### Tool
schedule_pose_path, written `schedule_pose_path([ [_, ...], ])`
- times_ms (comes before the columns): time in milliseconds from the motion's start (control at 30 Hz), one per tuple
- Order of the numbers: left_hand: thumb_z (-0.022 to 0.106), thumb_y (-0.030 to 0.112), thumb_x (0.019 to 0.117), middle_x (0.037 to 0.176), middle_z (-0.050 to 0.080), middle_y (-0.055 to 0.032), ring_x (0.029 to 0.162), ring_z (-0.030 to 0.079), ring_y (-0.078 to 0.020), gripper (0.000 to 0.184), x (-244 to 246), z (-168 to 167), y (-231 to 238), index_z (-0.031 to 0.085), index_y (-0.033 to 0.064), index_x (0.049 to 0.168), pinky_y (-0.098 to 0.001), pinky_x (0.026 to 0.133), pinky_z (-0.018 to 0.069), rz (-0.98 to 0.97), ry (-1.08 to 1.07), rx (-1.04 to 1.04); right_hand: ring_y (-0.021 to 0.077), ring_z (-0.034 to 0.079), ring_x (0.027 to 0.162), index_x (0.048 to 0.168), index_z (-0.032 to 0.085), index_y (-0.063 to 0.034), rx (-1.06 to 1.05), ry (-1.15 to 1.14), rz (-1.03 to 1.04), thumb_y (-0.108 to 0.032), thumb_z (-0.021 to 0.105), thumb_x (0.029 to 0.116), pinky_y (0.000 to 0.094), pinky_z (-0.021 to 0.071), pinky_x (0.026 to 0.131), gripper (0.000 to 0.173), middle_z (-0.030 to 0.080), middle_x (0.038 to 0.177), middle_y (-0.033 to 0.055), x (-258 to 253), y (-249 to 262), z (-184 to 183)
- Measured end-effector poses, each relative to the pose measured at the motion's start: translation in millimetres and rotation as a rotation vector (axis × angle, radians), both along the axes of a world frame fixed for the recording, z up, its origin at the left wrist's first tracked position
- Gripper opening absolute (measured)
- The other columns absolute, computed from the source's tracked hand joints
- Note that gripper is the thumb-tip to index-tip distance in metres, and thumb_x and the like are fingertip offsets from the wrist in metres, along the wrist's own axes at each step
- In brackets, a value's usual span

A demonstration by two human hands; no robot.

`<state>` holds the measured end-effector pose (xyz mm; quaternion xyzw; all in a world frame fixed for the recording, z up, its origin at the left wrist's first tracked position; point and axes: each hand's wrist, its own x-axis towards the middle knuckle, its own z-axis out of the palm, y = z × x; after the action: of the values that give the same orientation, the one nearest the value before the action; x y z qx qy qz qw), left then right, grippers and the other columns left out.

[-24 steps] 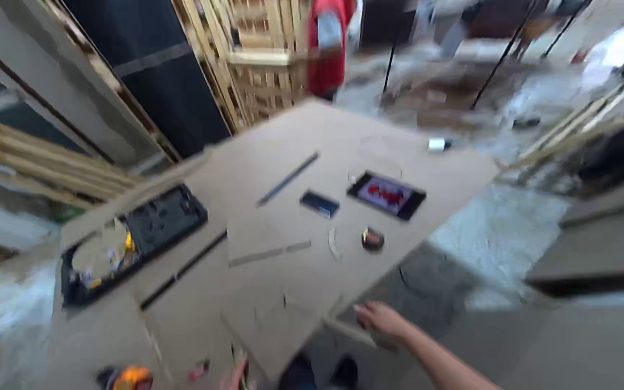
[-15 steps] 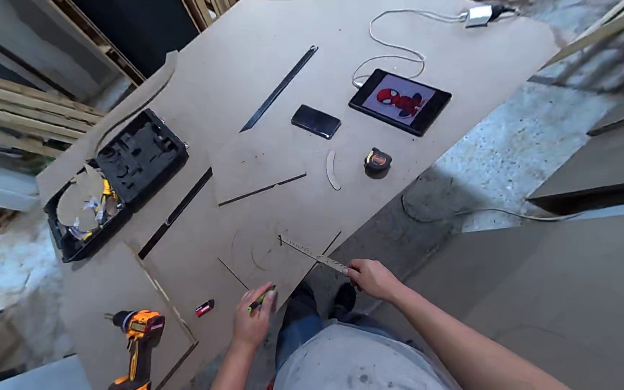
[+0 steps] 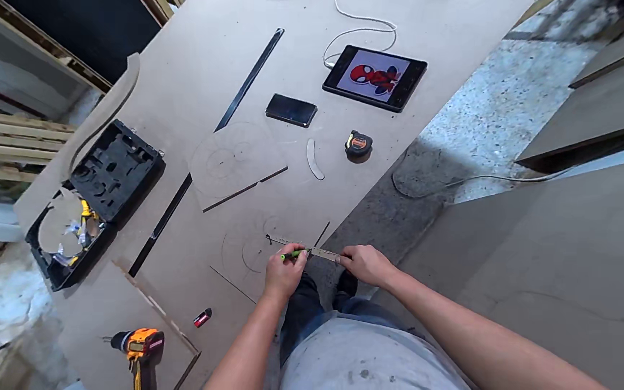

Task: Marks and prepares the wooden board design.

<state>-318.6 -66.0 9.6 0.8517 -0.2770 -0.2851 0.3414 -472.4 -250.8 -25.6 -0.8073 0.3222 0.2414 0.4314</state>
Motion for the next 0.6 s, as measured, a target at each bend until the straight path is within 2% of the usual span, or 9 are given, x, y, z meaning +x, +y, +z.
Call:
schedule_pose_path([
  [100,0.065,0.033,0.1011,0.095,0.075,0.0035,0.081,0.071,-0.0081,0.019,0.9,0.4,-3.4,0.075,0.0194,0.111,-0.0361,0.076,0.0619,-0.048,-0.084,0.044,0.0208,0.069,0.084,0.102,0.073,-0.0194,0.003,-0.001,0.01,-0.047,0.05,0.1056,0.0491,0.0554,0.078,0.037,0.071,0.086,0.0027,0.2,-0.2,-0.5],
  [267,0.064,0.032,0.1021,0.099,0.075,-0.0017,0.087,0.073,-0.0129,0.022,-4.5,9.7,-13.9,0.076,0.0151,0.111,-0.0395,0.082,0.0621,-0.154,-0.252,0.095,0.0211,0.07,0.086,0.103,0.074,-0.0193,0.009,0.0,0.019,-0.046,0.05,0.1059,0.049,0.0556,0.079,0.035,0.072,0.087,0.0032,0.4,-1.2,1.5],
  [467,0.063,0.031,0.1029,0.094,0.076,-0.0025,0.084,0.073,-0.0141,0.022,-4.1,10.8,-19.2,0.076,0.0145,0.109,-0.0405,0.081,0.0622,-0.198,-0.285,0.138,0.0212,0.07,0.084,0.103,0.073,-0.0192,0.036,0.005,0.017,-0.045,0.05,0.1059,0.0491,0.0559,0.078,0.035,0.071,0.085,0.0032,-0.4,0.7,-0.4],
  [600,0.063,0.029,0.1027,0.094,0.076,-0.0039,0.088,0.074,-0.0168,0.021,-1.6,11.6,-22.3,0.076,0.0123,0.108,-0.0426,0.085,0.0615,-0.289,-0.32,0.165,0.0219,0.069,0.084,0.1,0.072,-0.0179,0.067,0.029,0.027,-0.045,0.048,0.1063,0.0492,0.055,0.077,0.036,0.07,0.085,0.0039,0.7,7.8,4.4],
])
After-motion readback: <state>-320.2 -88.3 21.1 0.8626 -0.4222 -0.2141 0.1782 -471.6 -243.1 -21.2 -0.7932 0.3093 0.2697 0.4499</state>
